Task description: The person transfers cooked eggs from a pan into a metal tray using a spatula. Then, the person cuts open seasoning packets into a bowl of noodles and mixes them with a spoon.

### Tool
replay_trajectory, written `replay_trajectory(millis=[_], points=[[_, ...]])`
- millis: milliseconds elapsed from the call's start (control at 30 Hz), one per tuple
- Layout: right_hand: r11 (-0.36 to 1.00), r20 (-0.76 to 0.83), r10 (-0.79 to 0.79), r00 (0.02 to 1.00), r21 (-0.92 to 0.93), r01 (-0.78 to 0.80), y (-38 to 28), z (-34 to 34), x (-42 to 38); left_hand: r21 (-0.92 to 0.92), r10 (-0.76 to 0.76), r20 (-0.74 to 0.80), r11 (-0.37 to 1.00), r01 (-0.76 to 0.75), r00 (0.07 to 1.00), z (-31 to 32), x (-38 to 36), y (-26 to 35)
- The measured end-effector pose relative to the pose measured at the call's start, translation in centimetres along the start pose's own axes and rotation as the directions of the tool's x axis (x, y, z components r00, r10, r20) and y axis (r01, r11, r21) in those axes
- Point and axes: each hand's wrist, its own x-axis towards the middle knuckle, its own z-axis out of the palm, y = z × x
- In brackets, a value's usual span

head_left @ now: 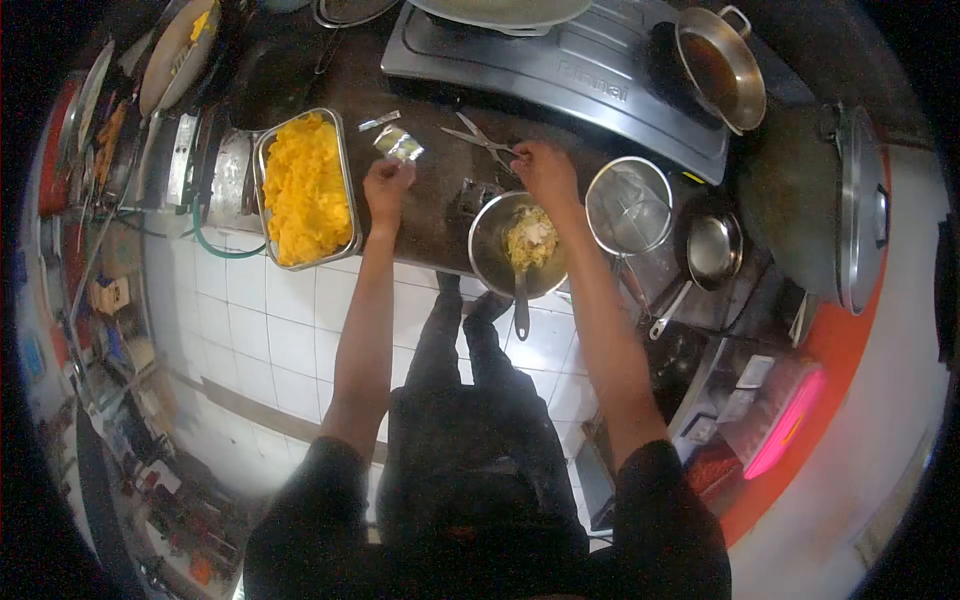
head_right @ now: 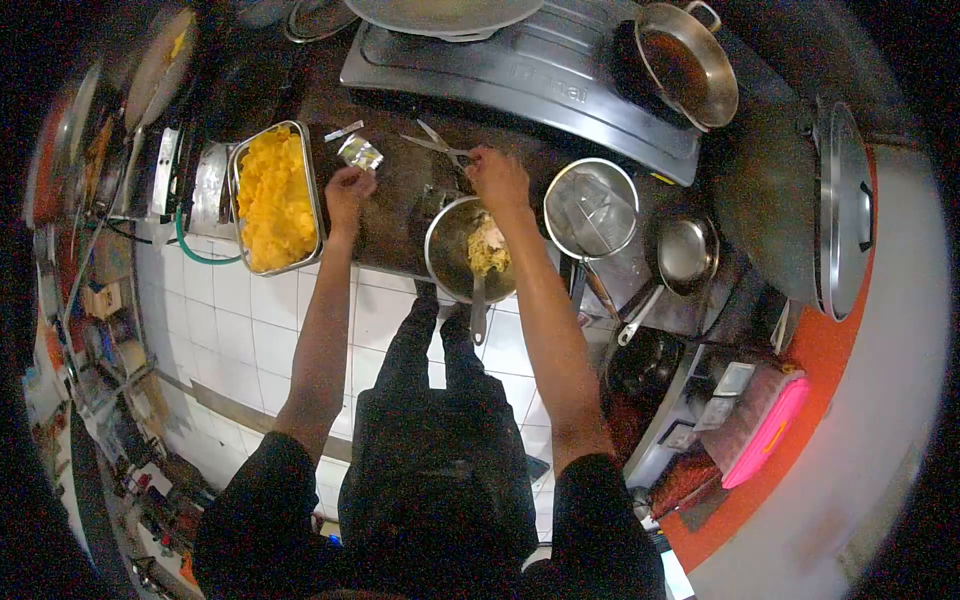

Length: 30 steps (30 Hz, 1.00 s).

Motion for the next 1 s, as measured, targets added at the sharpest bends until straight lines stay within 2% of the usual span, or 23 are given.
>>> replay_trajectory(millis=[33,67,100,167,200,267,300,367,400,500,567,600,633,667,700,733,767,800,833,867,933,967,1000], points=[[0.992,0.032,-0.026,0.999,-0.123,0.03,0.6,1.3,1.5,0.292,-0.048,-0.04,0.955,0.058,0.998,-0.3,0.6,-1.2],[0.968,0.067,-0.048,0.997,-0.244,0.063,1.4,2.4,3.0,0.682,0.322,0.094,0.669,-0.296,0.942,0.0,-2.0,2.5],[0.967,0.07,-0.047,0.996,-0.247,0.063,2.1,3.4,4.4,0.68,0.319,0.093,0.672,-0.294,0.943,0.8,-2.9,3.1],[0.923,0.136,-0.039,0.99,-0.374,0.087,3.3,5.3,6.0,0.688,0.494,0.307,0.475,-0.548,0.814,2.3,-4.1,3.1],[0.923,0.147,-0.035,0.989,-0.375,0.088,3.7,6.1,6.1,0.691,0.484,0.304,0.48,-0.54,0.82,3.6,-4.7,2.9],[0.873,0.139,-0.036,0.99,-0.478,0.099,3.9,6.8,6.2,0.63,0.44,0.518,0.384,-0.675,0.734,6.0,-5.0,1.8],[0.871,0.141,-0.037,0.989,-0.481,0.101,3.9,6.8,6.5,0.63,0.44,0.515,0.388,-0.673,0.735,6.4,-4.6,1.4],[0.865,0.185,0.001,0.983,-0.493,0.092,4.1,6.3,6.5,0.755,0.224,0.578,0.22,-0.618,0.785,7.3,-4.4,0.8],[0.861,0.185,0.002,0.983,-0.501,0.093,4.2,5.9,6.4,0.753,0.227,0.576,0.228,-0.618,0.785,7.5,-4.0,0.6],[0.924,0.099,-0.116,0.988,-0.353,0.144,4.5,5.1,5.9,0.73,0.071,0.6,0.36,-0.581,0.797,6.0,-2.5,0.7],[0.96,0.178,-0.1,0.979,-0.24,0.142,3.8,2.3,5.5,0.689,-0.179,0.397,0.707,-0.164,0.9,5.2,-2.2,1.6],[0.963,0.171,-0.085,0.982,-0.24,0.125,3.4,1.0,4.3,0.689,-0.184,0.411,0.704,-0.172,0.893,5.0,-2.6,2.2],[0.996,0.016,-0.074,0.997,-0.041,0.075,2.4,-0.6,2.1,0.623,0.23,0.301,0.687,-0.373,0.925,4.6,-3.8,3.4],[0.985,-0.144,-0.04,0.989,0.162,0.063,1.7,-1.7,-0.2,0.585,0.611,0.137,0.586,-0.561,0.78,4.3,-4.8,4.3],[0.976,-0.213,0.052,0.976,0.22,-0.004,2.2,-1.7,-3.3,0.582,0.613,0.143,0.583,-0.567,0.777,4.1,-6.5,4.4],[0.957,-0.273,0.144,0.951,0.282,-0.064,2.3,-1.5,-7.1,0.521,0.415,0.18,0.729,-0.444,0.892,4.0,-8.5,4.3],[0.923,-0.084,0.364,0.928,0.166,-0.347,0.2,-3.2,-11.3,0.463,0.206,0.229,0.836,-0.293,0.951,4.1,-9.9,4.3],[0.893,0.005,0.45,0.893,0.021,-0.45,-0.1,-2.6,-15.1,0.464,0.214,0.23,0.834,-0.3,0.949,4.0,-11.1,3.6],[0.891,0.04,0.447,0.894,0.063,-0.449,-0.6,-1.2,-18.4,0.415,0.106,0.283,0.882,-0.222,0.953,4.1,-12.4,2.5],[0.854,0.078,0.519,0.851,-0.089,-0.513,0.9,2.0,-21.3,0.366,0.002,0.345,0.92,-0.137,0.938,4.4,-13.4,1.4],[0.912,0.087,0.4,0.913,0.066,-0.406,1.4,5.0,-23.3,0.317,0.0,0.379,0.94,-0.13,0.925,4.3,-15.0,-0.8],[0.945,0.05,0.32,0.946,0.05,-0.322,1.3,5.3,-23.0,0.275,0.003,0.396,0.954,-0.122,0.918,4.3,-15.4,-1.6],[0.944,0.048,0.324,0.945,0.049,-0.326,1.7,4.9,-23.1,0.257,0.019,0.417,0.957,-0.137,0.909,4.2,-16.0,-2.4]])
